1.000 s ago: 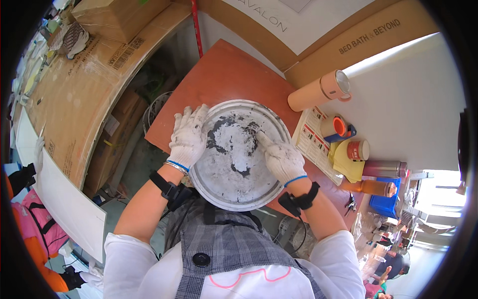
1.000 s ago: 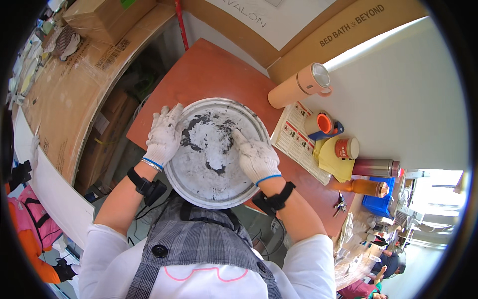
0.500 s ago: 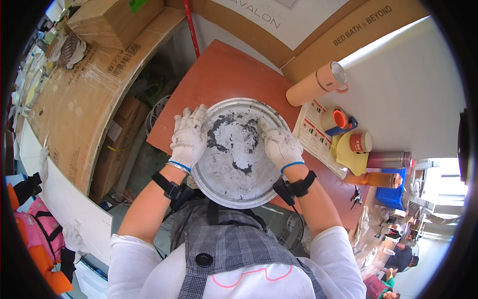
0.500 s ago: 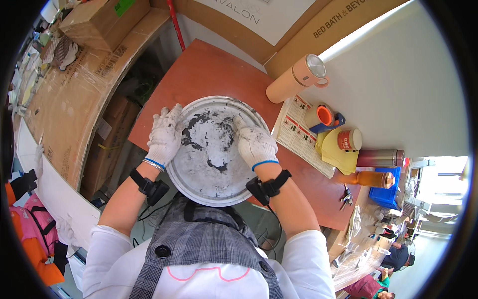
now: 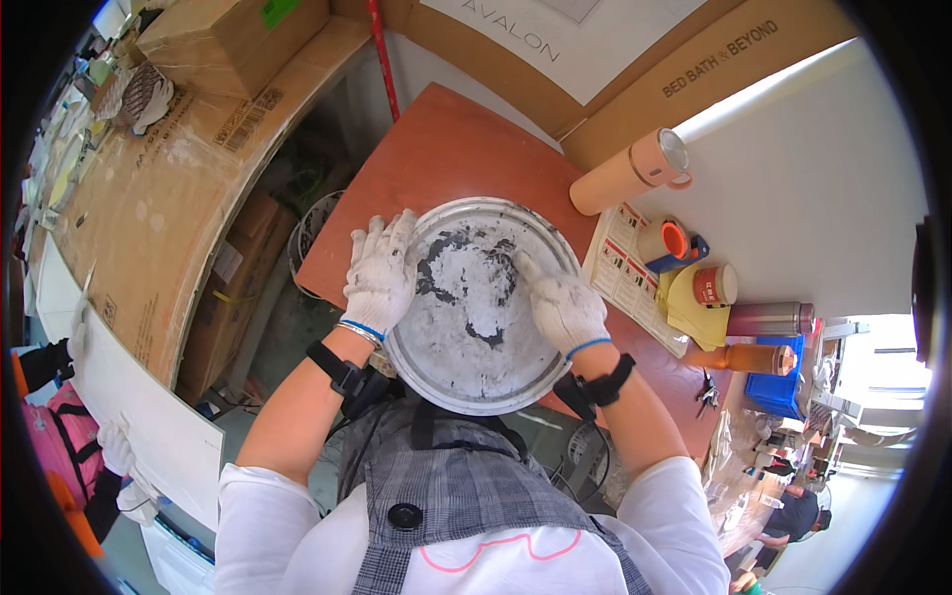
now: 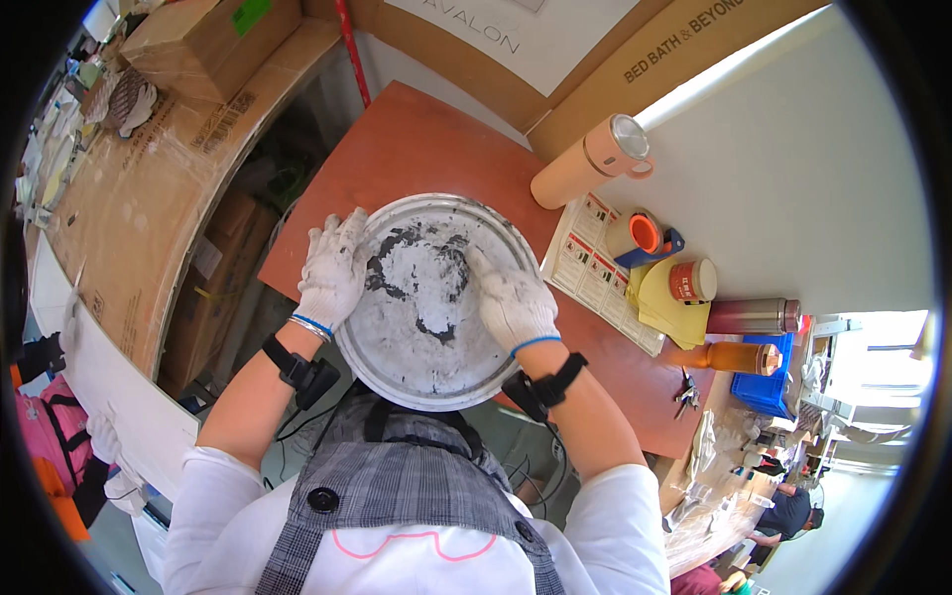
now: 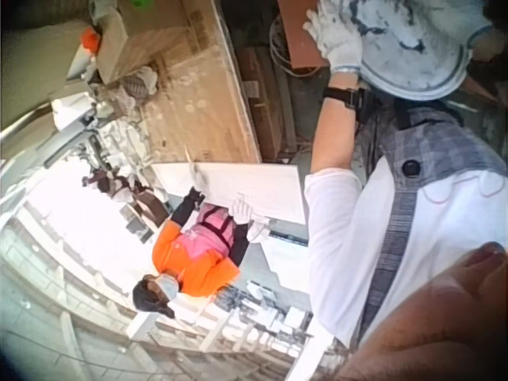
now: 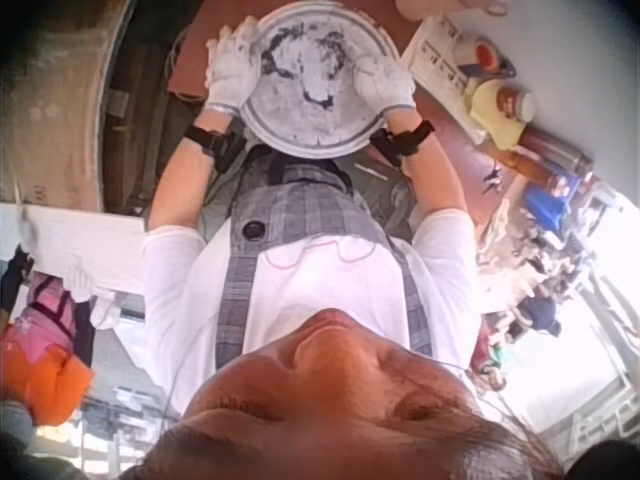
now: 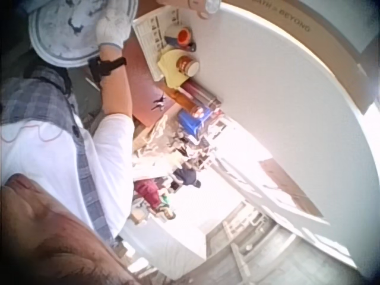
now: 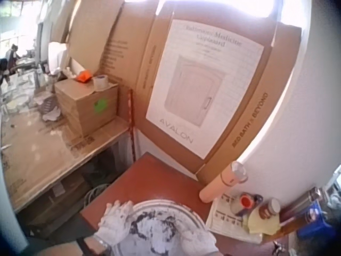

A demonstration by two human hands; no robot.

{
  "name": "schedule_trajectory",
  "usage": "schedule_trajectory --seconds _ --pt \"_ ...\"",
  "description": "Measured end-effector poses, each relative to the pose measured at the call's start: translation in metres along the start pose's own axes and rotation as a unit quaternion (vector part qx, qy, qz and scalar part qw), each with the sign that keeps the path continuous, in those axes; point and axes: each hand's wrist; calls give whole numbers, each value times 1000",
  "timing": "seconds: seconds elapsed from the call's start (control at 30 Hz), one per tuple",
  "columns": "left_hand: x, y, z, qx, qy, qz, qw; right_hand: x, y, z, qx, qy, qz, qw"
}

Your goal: Applying a substance, likely adhesive or sealant, to the rim of a lid using a scraper tool.

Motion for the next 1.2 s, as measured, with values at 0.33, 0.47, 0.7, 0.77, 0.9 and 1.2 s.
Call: schedule_trajectory --seconds 0.33,0.47,0.7,0.77,0.9,1.2 --pt "1 -3 7 -17 9 -7 1000 14 3 8 -41 54 37 997" --pt "2 -3 2 -16 -13 -20 1000 23 9 9 -13 11 54 998" --pt "-2 -5 5 -15 -9 -5 1000 18 13 8 -24 36 52 998" --pt "-2 -9 11 -16 -11 7 1000 18 11 6 -13 21 74 997" --pt "0 -6 14 -34 4 17 999 4 -4 -12 -87 -58 128 986" --pt "-4 0 10 -23 -3 19 1000 2 9 5 -87 79 67 991"
Point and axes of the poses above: each hand's wrist, its own x-axis towards the middle knuckle, its own z-axis out of the back of the hand, y = z × x, and after that the axes turned 5 degrees about -y, right-handed
